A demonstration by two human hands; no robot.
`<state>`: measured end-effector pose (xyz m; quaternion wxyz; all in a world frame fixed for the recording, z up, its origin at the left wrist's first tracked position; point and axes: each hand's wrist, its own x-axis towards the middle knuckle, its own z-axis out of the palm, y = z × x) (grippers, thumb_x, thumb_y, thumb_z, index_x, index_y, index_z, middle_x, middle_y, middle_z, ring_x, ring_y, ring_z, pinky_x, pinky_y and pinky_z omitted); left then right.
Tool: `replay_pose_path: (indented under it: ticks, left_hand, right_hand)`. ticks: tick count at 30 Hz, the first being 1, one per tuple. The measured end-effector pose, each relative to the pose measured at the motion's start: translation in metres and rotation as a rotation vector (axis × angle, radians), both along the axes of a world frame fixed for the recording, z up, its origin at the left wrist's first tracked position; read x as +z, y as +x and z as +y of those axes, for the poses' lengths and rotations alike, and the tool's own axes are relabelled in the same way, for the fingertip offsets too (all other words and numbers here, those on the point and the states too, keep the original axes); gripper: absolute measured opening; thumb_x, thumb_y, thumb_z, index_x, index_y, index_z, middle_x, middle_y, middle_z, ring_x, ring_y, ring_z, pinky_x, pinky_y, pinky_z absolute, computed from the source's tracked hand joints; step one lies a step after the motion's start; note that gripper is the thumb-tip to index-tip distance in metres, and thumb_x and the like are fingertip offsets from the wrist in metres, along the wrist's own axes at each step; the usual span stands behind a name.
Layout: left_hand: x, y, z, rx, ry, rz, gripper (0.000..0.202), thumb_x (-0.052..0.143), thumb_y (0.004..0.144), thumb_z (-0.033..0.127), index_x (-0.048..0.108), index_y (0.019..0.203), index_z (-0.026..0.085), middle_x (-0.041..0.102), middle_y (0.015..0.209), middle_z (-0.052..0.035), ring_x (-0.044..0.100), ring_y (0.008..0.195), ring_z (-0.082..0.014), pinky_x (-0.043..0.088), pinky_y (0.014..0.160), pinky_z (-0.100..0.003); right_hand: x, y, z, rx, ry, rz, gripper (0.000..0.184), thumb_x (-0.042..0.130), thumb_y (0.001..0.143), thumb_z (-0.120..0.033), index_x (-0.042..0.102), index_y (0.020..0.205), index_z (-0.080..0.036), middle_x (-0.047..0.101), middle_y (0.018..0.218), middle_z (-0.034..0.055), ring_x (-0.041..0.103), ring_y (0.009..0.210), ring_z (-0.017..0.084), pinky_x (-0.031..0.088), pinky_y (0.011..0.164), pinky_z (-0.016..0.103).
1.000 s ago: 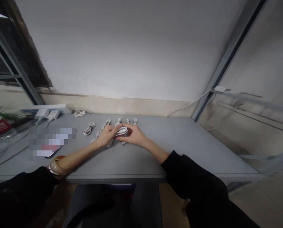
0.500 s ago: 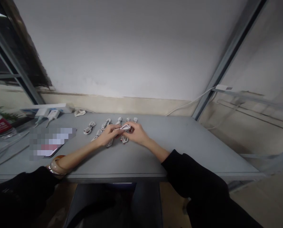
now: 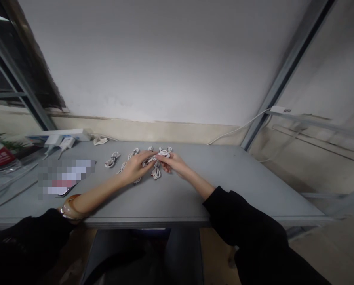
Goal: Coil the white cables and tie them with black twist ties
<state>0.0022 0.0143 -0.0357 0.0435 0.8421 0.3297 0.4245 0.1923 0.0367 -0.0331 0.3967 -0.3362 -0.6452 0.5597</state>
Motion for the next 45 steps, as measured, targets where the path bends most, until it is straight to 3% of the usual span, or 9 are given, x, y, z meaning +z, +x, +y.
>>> replay_pose_path:
  ticks: [6, 12, 16, 22, 28, 31, 36, 40, 45]
  left_hand:
    - [-0.006, -0.001, 0.005, -0.028, 0.061, -0.053, 0.029, 0.049, 0.093, 0.027, 0.063, 0.117, 0.017, 0.073, 0.109, -0.0111, 0.069, 0.096, -0.0196, 0.054, 0.084, -0.034]
    - [-0.006, -0.001, 0.003, 0.02, 0.018, -0.043, 0.031, 0.049, 0.092, 0.028, 0.061, 0.118, 0.015, 0.073, 0.105, -0.0115, 0.068, 0.082, -0.0171, 0.054, 0.075, -0.03]
    - [-0.003, 0.0, -0.002, 0.073, -0.01, -0.007, 0.032, 0.049, 0.092, 0.029, 0.06, 0.118, 0.015, 0.073, 0.101, -0.0104, 0.067, 0.076, -0.0167, 0.051, 0.071, -0.029]
    - [0.002, 0.001, -0.008, 0.219, -0.065, 0.069, 0.032, 0.048, 0.093, 0.031, 0.059, 0.118, 0.015, 0.073, 0.087, -0.0068, 0.065, 0.07, -0.0169, 0.047, 0.068, -0.028]
    - [0.002, 0.002, -0.005, 0.255, -0.084, 0.012, 0.028, 0.047, 0.093, 0.032, 0.058, 0.113, 0.017, 0.071, 0.092, -0.0073, 0.066, 0.08, -0.0197, 0.046, 0.071, -0.029]
    - [0.003, 0.002, -0.005, 0.267, -0.118, -0.015, 0.026, 0.046, 0.094, 0.034, 0.058, 0.111, 0.018, 0.071, 0.09, -0.0065, 0.064, 0.078, -0.019, 0.045, 0.069, -0.029]
    - [0.003, 0.003, -0.006, 0.269, -0.146, -0.041, 0.027, 0.046, 0.094, 0.037, 0.059, 0.108, 0.019, 0.071, 0.088, -0.0053, 0.063, 0.076, -0.0189, 0.044, 0.068, -0.029]
    - [0.0, 0.004, -0.004, 0.225, -0.148, -0.068, 0.025, 0.046, 0.093, 0.036, 0.059, 0.106, 0.019, 0.071, 0.09, -0.005, 0.063, 0.079, -0.0187, 0.044, 0.069, -0.029]
    - [-0.002, 0.005, -0.001, 0.175, -0.168, -0.11, 0.023, 0.049, 0.091, 0.034, 0.059, 0.104, 0.018, 0.069, 0.087, -0.0045, 0.061, 0.076, -0.0172, 0.044, 0.07, -0.029]
  right_hand:
    - [-0.001, -0.001, 0.0, 0.115, -0.167, 0.129, 0.043, 0.077, 0.071, -0.054, 0.054, 0.066, -0.017, 0.052, 0.054, -0.0065, 0.043, 0.04, 0.004, 0.029, 0.036, 0.019]
    - [0.002, -0.002, 0.003, 0.113, -0.285, 0.184, 0.039, 0.086, 0.061, -0.044, 0.061, 0.067, -0.015, 0.059, 0.059, -0.004, 0.041, 0.041, 0.001, 0.027, 0.036, 0.017]
    - [0.002, -0.004, 0.002, 0.095, -0.242, 0.159, 0.038, 0.084, 0.064, -0.044, 0.062, 0.063, -0.014, 0.058, 0.056, -0.0035, 0.039, 0.04, 0.001, 0.025, 0.036, 0.017]
    - [0.003, -0.009, -0.006, -0.022, 0.025, 0.089, 0.036, 0.08, 0.068, -0.048, 0.064, 0.069, -0.015, 0.062, 0.059, -0.0013, 0.046, 0.041, 0.004, 0.031, 0.039, 0.02]
    - [0.001, -0.012, -0.008, -0.016, 0.042, 0.083, 0.04, 0.076, 0.069, -0.053, 0.061, 0.081, -0.018, 0.064, 0.068, -0.0009, 0.048, 0.042, 0.006, 0.031, 0.039, 0.022]
    - [-0.004, -0.012, -0.008, -0.177, 0.22, 0.024, 0.039, 0.075, 0.069, -0.05, 0.058, 0.087, -0.02, 0.061, 0.07, -0.0028, 0.046, 0.044, 0.007, 0.034, 0.043, 0.023]
    - [-0.01, -0.01, -0.011, -0.544, 0.795, -0.18, 0.025, 0.073, 0.077, -0.039, 0.061, 0.09, -0.021, 0.06, 0.074, -0.002, 0.049, 0.054, 0.01, 0.041, 0.053, 0.025]
    - [-0.01, -0.009, -0.015, -0.54, 1.135, -0.361, 0.013, 0.06, 0.091, -0.032, 0.067, 0.09, -0.021, 0.069, 0.085, 0.0037, 0.063, 0.072, 0.014, 0.048, 0.064, 0.027]
    - [-0.009, -0.007, -0.017, -0.592, 1.299, -0.499, 0.023, 0.051, 0.098, -0.032, 0.071, 0.096, -0.02, 0.072, 0.085, 0.0045, 0.065, 0.075, 0.015, 0.047, 0.066, 0.026]
